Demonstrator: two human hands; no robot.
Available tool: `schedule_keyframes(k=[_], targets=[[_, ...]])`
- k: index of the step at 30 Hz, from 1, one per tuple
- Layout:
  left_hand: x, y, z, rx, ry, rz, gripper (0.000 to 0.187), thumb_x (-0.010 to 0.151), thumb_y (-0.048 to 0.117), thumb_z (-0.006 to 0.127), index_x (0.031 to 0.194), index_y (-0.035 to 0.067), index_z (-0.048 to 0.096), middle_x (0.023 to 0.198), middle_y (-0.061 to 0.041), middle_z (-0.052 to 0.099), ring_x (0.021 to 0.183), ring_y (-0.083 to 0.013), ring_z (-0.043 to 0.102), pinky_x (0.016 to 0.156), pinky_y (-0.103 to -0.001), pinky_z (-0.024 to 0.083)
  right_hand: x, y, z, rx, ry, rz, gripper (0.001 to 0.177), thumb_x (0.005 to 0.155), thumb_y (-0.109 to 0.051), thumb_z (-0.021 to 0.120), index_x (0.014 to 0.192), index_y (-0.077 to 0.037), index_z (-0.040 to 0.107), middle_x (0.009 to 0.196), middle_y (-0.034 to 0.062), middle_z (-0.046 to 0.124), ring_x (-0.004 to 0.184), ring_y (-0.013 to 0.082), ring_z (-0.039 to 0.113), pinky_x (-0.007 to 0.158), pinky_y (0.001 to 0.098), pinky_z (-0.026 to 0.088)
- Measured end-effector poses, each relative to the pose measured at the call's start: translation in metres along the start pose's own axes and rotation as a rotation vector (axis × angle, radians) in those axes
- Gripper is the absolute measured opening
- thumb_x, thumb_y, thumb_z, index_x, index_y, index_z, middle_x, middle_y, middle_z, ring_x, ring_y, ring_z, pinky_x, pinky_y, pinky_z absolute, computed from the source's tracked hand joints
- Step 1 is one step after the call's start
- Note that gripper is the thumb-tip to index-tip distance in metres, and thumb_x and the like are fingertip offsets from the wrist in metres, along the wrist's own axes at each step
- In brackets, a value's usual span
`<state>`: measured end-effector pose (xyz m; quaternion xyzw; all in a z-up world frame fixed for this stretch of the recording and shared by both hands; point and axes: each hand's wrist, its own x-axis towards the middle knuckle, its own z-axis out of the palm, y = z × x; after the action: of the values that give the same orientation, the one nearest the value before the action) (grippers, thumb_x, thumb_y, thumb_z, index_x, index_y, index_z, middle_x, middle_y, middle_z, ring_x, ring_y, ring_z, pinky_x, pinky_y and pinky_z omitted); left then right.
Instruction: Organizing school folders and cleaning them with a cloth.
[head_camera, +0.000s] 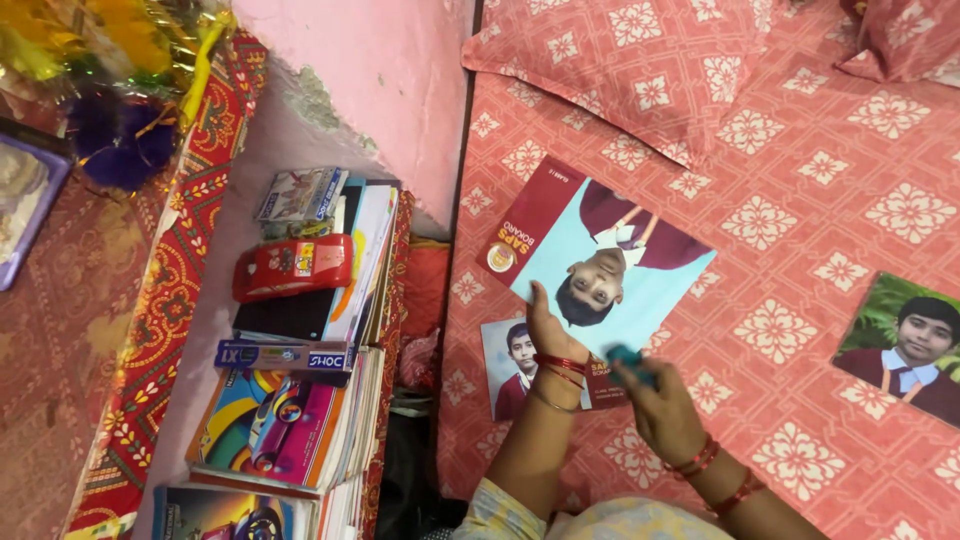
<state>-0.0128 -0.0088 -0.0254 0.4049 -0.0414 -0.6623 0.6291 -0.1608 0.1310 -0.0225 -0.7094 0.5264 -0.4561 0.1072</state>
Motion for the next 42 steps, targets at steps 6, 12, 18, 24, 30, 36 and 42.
schedule_keyframes(k=[6, 12, 18, 24, 30, 36, 42], targets=[[-0.003, 0.020, -0.008, 0.383, -0.049, 0.168, 0.059, 0.098, 0.045, 0.061, 0.138, 0.002, 0.055, 0.137, -0.008, 0.060, 0.126, -0.0170, 0.054, 0.111, -0.038, 0.036, -0.014, 0.060, -0.012, 0.045, -0.145, 0.197, 0.048, 0.090, 0.004, 0.060, 0.135, -0.011, 0.065, 0.105, 0.0127, 0.065, 0.087, 0.0264, 0.064, 0.076, 0.0370, 0.053], [0.002, 0.007, -0.024, 0.486, -0.319, 0.105, 0.038, 0.103, 0.036, 0.063, 0.124, 0.004, 0.065, 0.114, 0.004, 0.064, 0.108, -0.0078, 0.054, 0.101, -0.029, 0.041, 0.069, 0.037, -0.046, -0.218, 0.102, 0.124, 0.048, 0.098, -0.007, 0.068, 0.144, -0.004, 0.059, 0.121, 0.0227, 0.058, 0.108, 0.0373, 0.058, 0.091, 0.0430, 0.051], [0.024, -0.023, -0.050, 0.566, -0.506, 0.115, 0.039, 0.113, 0.038, 0.062, 0.120, 0.000, 0.066, 0.107, 0.002, 0.061, 0.101, -0.0093, 0.053, 0.092, -0.029, 0.046, 0.078, -0.043, -0.019, 0.308, -0.295, 0.866, 0.030, 0.107, -0.009, 0.060, 0.133, -0.004, 0.074, 0.091, 0.0289, 0.065, 0.079, 0.0472, 0.056, 0.070, 0.0515, 0.047], [-0.010, -0.001, -0.029, 0.662, -0.578, 0.071, 0.043, 0.110, 0.039, 0.057, 0.131, 0.003, 0.063, 0.106, 0.005, 0.060, 0.096, -0.0061, 0.049, 0.090, -0.027, 0.043, 0.090, 0.006, -0.019, -0.125, -0.029, 0.049, 0.030, 0.094, -0.003, 0.064, 0.123, -0.005, 0.068, 0.100, 0.0165, 0.065, 0.092, 0.0334, 0.062, 0.081, 0.0431, 0.050], [-0.017, 0.010, -0.019, 0.713, -0.512, 0.041, 0.042, 0.107, 0.040, 0.055, 0.127, 0.003, 0.063, 0.104, 0.005, 0.062, 0.096, -0.0052, 0.052, 0.090, -0.026, 0.045, 0.112, 0.020, -0.022, -0.150, 0.095, 0.176, 0.034, 0.097, 0.003, 0.063, 0.130, -0.004, 0.069, 0.103, 0.0209, 0.064, 0.089, 0.0350, 0.062, 0.075, 0.0427, 0.050], [0.052, -0.033, -0.070, 0.682, -0.575, 0.140, 0.040, 0.117, 0.033, 0.058, 0.121, -0.006, 0.065, 0.107, 0.000, 0.061, 0.100, -0.0085, 0.051, 0.091, -0.030, 0.045, 0.093, -0.019, -0.001, -0.106, -0.093, -0.179, 0.048, 0.078, 0.001, 0.067, 0.125, -0.005, 0.069, 0.104, 0.0218, 0.067, 0.090, 0.0384, 0.063, 0.076, 0.0447, 0.053], [0.063, 0.015, -0.050, 0.899, -0.681, 0.112, 0.065, 0.100, 0.037, 0.063, 0.150, 0.001, 0.045, 0.150, -0.007, 0.052, 0.137, -0.0160, 0.045, 0.113, -0.034, 0.037, 0.059, 0.179, -0.017, -0.231, 0.090, 0.225, 0.009, 0.100, -0.005, 0.071, 0.107, 0.000, 0.072, 0.106, 0.0188, 0.067, 0.097, 0.0342, 0.063, 0.082, 0.0434, 0.052]])
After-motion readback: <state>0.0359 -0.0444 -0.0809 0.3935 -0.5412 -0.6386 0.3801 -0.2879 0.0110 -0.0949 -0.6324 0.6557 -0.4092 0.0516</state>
